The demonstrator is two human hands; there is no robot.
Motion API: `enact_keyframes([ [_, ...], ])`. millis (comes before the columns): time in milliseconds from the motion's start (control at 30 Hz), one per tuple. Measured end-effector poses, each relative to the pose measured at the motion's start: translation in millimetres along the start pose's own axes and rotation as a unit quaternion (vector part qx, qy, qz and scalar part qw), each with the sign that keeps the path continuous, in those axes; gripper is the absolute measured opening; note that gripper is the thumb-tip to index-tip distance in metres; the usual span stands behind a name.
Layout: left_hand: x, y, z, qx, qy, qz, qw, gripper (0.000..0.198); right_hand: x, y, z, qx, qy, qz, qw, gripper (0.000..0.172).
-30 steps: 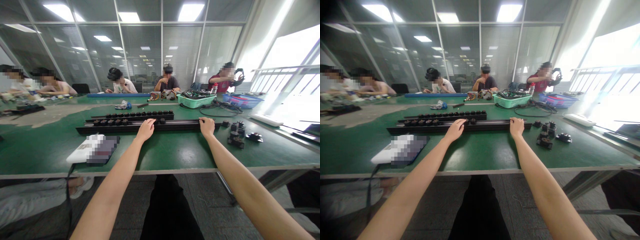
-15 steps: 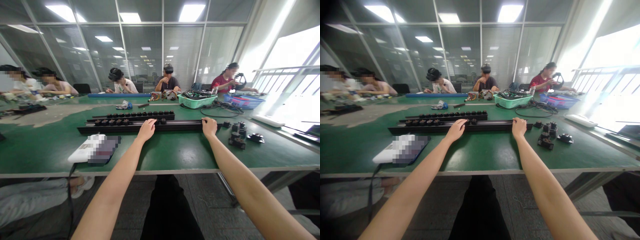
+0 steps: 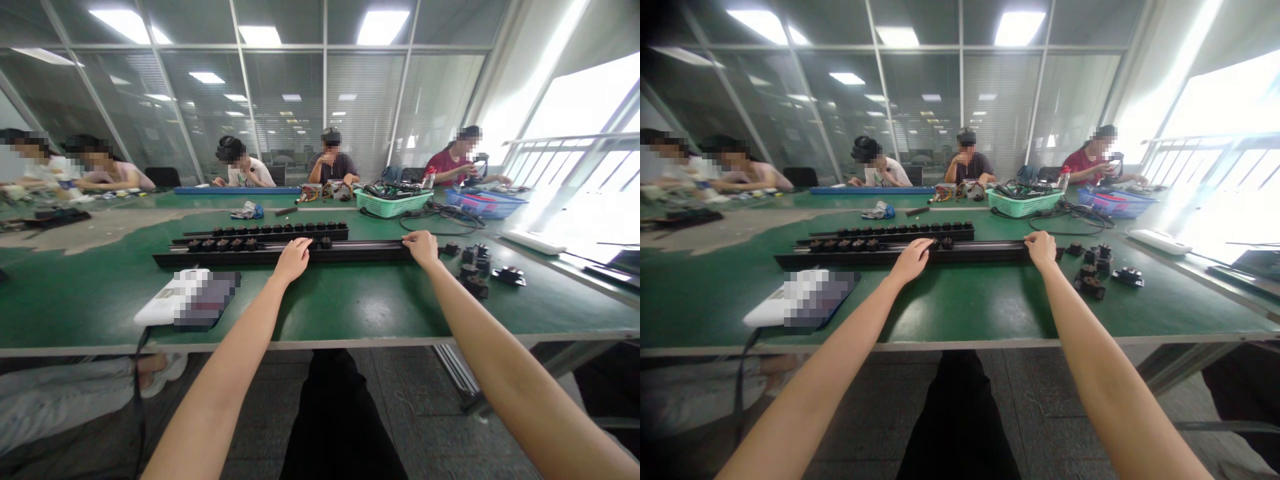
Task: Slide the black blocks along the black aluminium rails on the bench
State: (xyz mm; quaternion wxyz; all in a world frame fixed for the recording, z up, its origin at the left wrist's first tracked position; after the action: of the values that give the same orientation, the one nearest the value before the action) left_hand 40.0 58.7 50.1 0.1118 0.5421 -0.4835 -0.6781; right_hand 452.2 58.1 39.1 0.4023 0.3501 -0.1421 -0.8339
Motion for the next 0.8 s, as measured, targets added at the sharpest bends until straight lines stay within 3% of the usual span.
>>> enact_keyframes([
  [233, 0.5, 1.1, -0.7, 0.000, 0.003, 0.005, 1.000, 0.044, -8.6, -3.3, -11.7, -0.036, 0.041, 0.019, 0.998, 0.023],
  [500, 0.1, 1.6, -2.0, -0.005, 0.007, 0.009, 1.000, 0.045, 8.6, -2.8, -11.8, -0.031, 0.120, 0.005, 0.992, 0.037],
  [800, -0.3, 2.7, -1.6, 0.004, 0.008, 0.005, 1.000, 0.045, 18.1, -3.1, -3.6, -0.010, 0.091, -0.011, 0.996, 0.038],
])
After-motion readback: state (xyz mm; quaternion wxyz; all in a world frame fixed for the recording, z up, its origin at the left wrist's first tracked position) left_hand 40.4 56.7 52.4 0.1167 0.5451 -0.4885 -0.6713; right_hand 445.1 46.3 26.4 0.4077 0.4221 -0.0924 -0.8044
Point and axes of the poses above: each hand's wrist, its own x-axis away from the middle knuckle, its own y-axis out of the back of the hand, z = x × y, the point moved 9 cm from there along -x, towards the middle knuckle, and after that the axes turned 11 degrees about -x, right-handed, at the moved point
